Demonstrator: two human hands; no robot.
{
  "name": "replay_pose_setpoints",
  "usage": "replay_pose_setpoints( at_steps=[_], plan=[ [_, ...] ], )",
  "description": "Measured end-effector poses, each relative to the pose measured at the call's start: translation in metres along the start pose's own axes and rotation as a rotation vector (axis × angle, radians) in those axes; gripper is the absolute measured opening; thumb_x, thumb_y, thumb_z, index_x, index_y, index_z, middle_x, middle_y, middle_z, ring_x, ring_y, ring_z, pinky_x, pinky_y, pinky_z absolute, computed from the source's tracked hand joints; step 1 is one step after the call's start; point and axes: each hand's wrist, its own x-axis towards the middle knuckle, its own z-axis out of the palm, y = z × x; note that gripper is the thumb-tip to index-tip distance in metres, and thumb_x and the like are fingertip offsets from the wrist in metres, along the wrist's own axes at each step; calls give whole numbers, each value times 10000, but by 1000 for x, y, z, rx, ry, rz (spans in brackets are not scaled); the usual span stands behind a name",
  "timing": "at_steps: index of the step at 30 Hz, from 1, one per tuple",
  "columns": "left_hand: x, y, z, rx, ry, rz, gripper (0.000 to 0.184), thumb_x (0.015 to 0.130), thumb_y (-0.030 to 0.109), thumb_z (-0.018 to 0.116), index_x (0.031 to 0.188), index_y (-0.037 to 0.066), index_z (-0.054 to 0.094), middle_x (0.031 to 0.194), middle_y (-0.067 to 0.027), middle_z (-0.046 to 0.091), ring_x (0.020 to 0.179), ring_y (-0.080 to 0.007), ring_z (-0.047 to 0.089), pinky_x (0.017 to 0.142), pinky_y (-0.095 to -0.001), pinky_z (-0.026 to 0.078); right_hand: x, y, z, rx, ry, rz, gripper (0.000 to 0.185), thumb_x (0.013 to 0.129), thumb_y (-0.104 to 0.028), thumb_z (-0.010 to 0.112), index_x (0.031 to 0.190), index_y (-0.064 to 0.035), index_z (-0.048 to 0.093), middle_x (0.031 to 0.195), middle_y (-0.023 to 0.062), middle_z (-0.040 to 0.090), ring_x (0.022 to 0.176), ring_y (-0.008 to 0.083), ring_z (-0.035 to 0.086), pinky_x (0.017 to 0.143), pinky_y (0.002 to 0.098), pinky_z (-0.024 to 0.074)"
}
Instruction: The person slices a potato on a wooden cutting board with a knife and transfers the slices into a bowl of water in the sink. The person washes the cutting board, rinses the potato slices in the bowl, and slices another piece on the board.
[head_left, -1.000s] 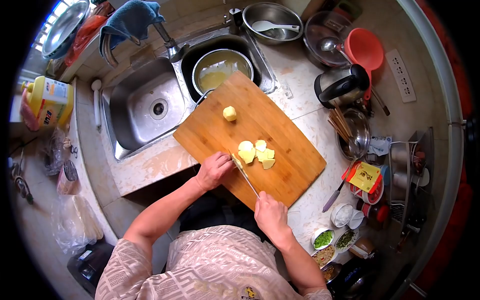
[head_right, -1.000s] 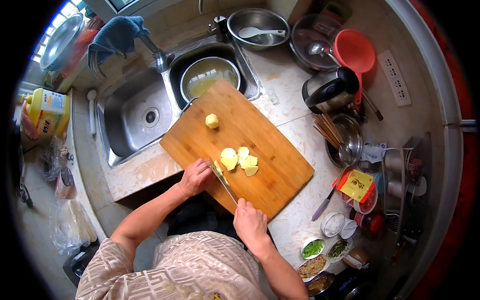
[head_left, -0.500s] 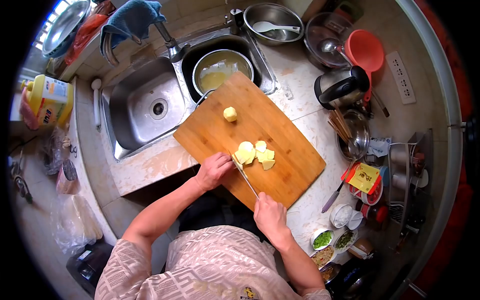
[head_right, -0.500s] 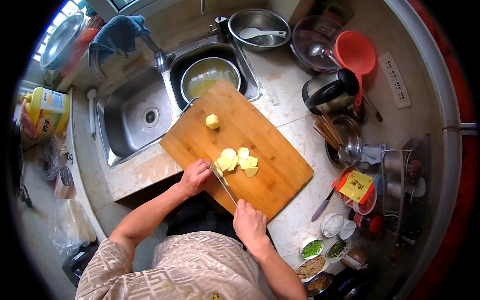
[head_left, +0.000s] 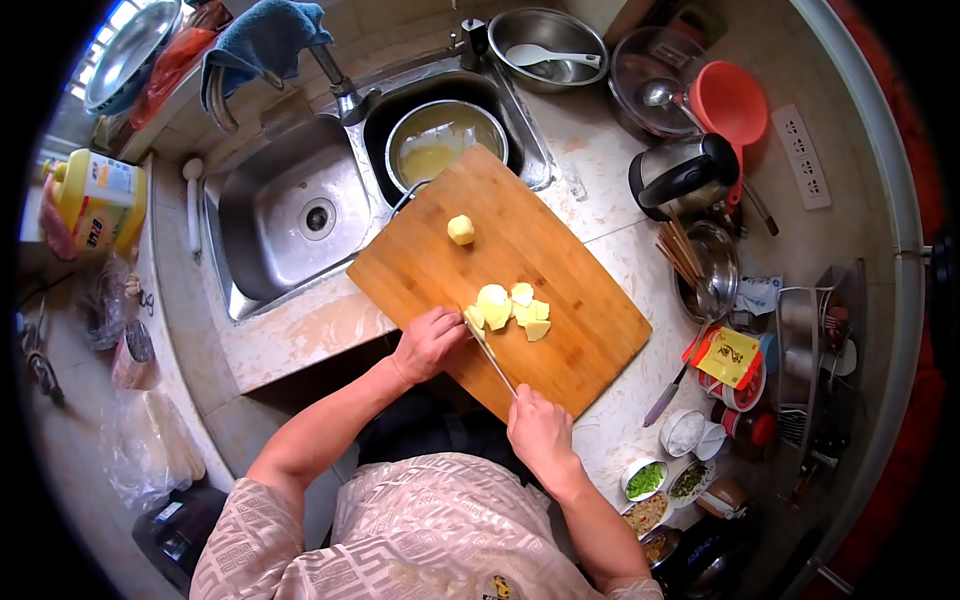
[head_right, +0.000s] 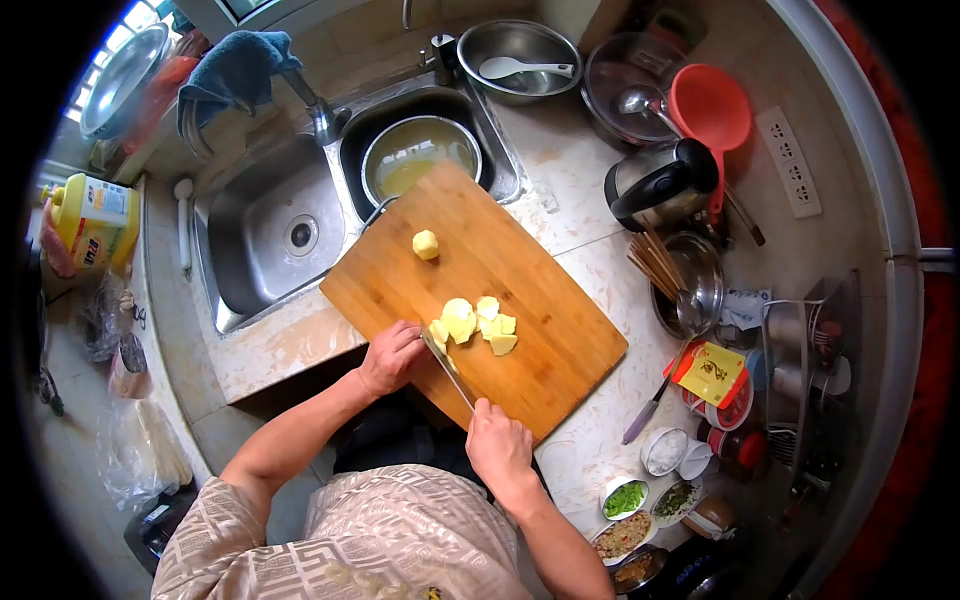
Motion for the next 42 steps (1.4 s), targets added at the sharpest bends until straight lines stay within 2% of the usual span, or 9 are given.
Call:
replay_pose_setpoints(
  at_steps=[10,16,19,27,31,34,37,42],
  plan=[
    [-3,-1,1,-31,33,-5,279,743,3,772,1008,-4,682,999,-146,667,867,-324,663,725,-395,565,6,8,4,34,31,-4,142,983,-139,560,892,-30,568,778,197,684,669,425,697,604,538,563],
    [0,-1,-4,-10,7,15,266,772,18,712,1037,26,694,1021,-119,674,863,-290,656,716,-369,561,1,-3,-1,11,0,10,145,983,-140,562,886,-32,568,782,200,685,676,430,697,607,542,561],
    [-4,-4,0,-38,-13,10,266,752,-17,737,1012,4,686,1004,-147,668,889,-331,668,731,-394,566,11,4,12,11,-5,11,147,983,-139,560,883,-31,565,785,200,685,679,434,697,609,549,560],
    [-6,-7,-1,-60,-1,7,262,759,-18,734,1015,1,684,997,-146,667,891,-332,665,737,-394,568,-1,-6,-11,5,-6,11,145,981,-132,554,890,-20,571,805,213,693,685,438,700,618,553,561],
    [-4,-5,-1,-49,-3,0,270,763,-2,715,1032,17,689,1019,-130,663,883,-307,648,726,-382,558,5,-2,6,-23,-17,23,153,986,-136,549,890,-20,575,806,209,694,683,436,699,618,551,560],
    [-4,-5,0,-73,-11,-2,249,728,-47,704,972,-6,668,999,-161,659,897,-345,659,741,-411,567,9,6,15,-26,-17,19,150,985,-139,554,892,-23,575,802,201,691,673,431,696,613,543,562],
    [-7,-8,1,-81,6,18,242,726,-57,696,961,-10,662,1004,-164,661,898,-344,658,743,-412,566,4,7,8,-7,14,-11,134,972,-140,574,888,-35,572,790,188,685,658,417,695,597,527,564],
    [-7,-8,2,-52,13,18,236,756,-15,710,988,0,670,991,-149,657,862,-323,652,721,-390,555,-3,-3,4,-39,21,-4,121,969,-126,571,882,-44,557,767,175,665,649,406,696,577,520,563]
  ],
)
